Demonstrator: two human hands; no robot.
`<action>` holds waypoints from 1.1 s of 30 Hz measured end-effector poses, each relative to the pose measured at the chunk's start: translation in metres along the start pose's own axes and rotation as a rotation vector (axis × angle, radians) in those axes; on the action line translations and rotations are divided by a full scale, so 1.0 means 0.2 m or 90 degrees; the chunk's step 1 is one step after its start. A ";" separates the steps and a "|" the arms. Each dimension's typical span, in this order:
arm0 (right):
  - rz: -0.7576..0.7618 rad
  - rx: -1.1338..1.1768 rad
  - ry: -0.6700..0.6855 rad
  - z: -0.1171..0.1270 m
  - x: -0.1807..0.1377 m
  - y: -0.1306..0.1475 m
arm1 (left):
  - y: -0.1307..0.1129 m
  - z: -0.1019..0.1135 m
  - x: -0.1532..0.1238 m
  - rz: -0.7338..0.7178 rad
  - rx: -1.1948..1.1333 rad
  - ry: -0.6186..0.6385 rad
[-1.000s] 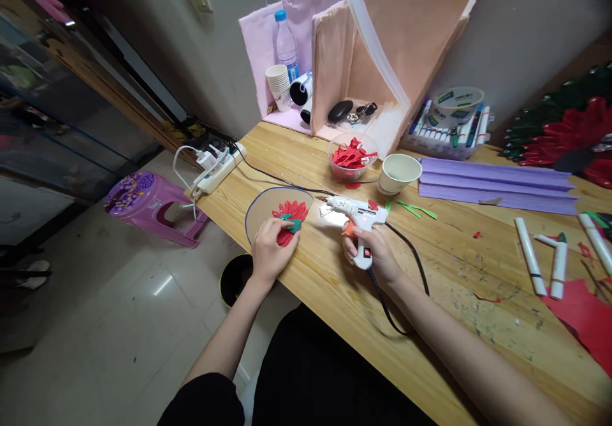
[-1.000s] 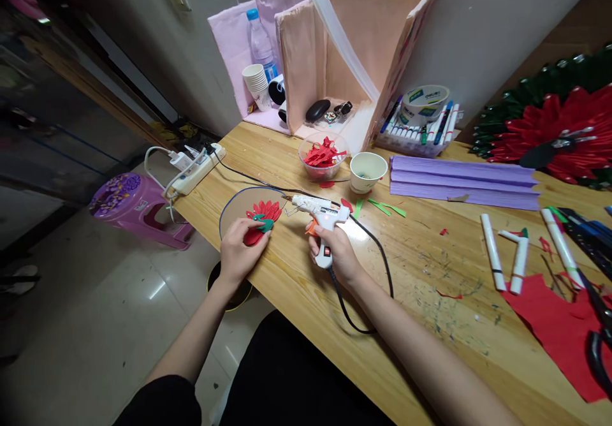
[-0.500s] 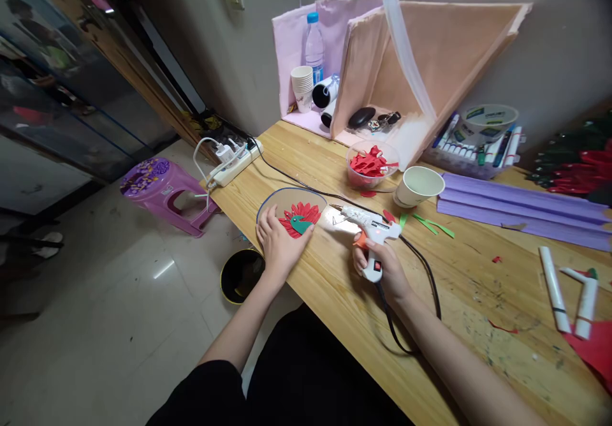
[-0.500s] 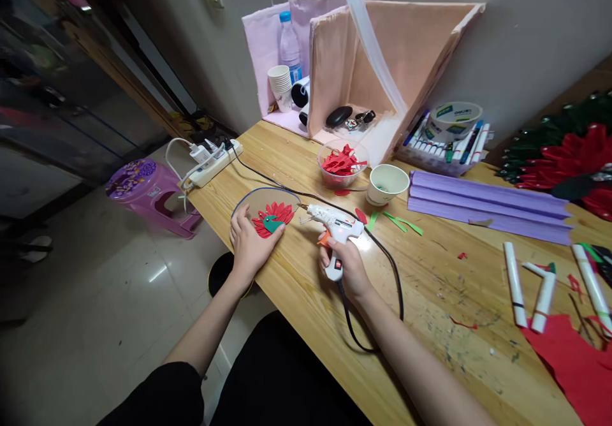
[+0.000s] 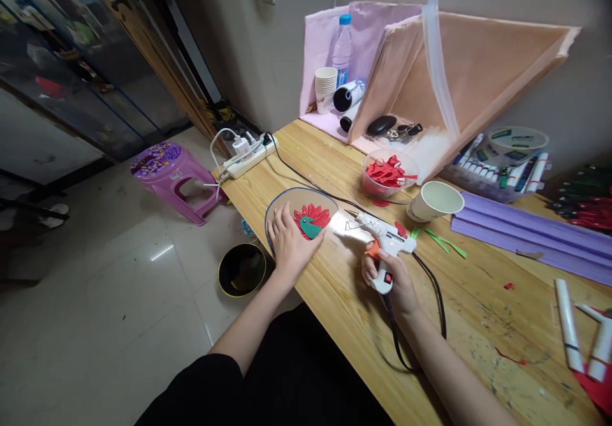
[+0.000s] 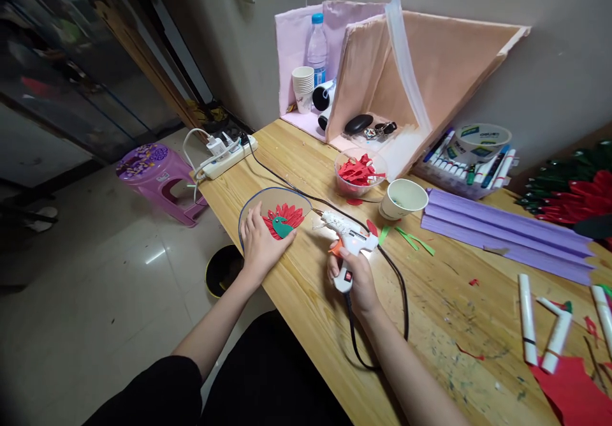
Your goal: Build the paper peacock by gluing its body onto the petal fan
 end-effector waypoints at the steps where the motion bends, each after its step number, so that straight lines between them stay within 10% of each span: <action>1: 0.000 -0.001 -0.001 0.00 0.00 0.00 | 0.00 0.00 0.00 -0.002 -0.001 0.000; 33: 0.006 0.042 0.014 0.01 0.00 -0.03 | 0.05 0.00 0.02 0.015 -0.040 0.041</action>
Point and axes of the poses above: each hand's wrist, its own x-axis towards the middle knuckle, its own z-axis out of the back of the hand, y = z × x, the point moved 8 cm from there along x, towards the middle knuckle, and after that the axes turned 2 degrees about -y, right-handed, at the moved point
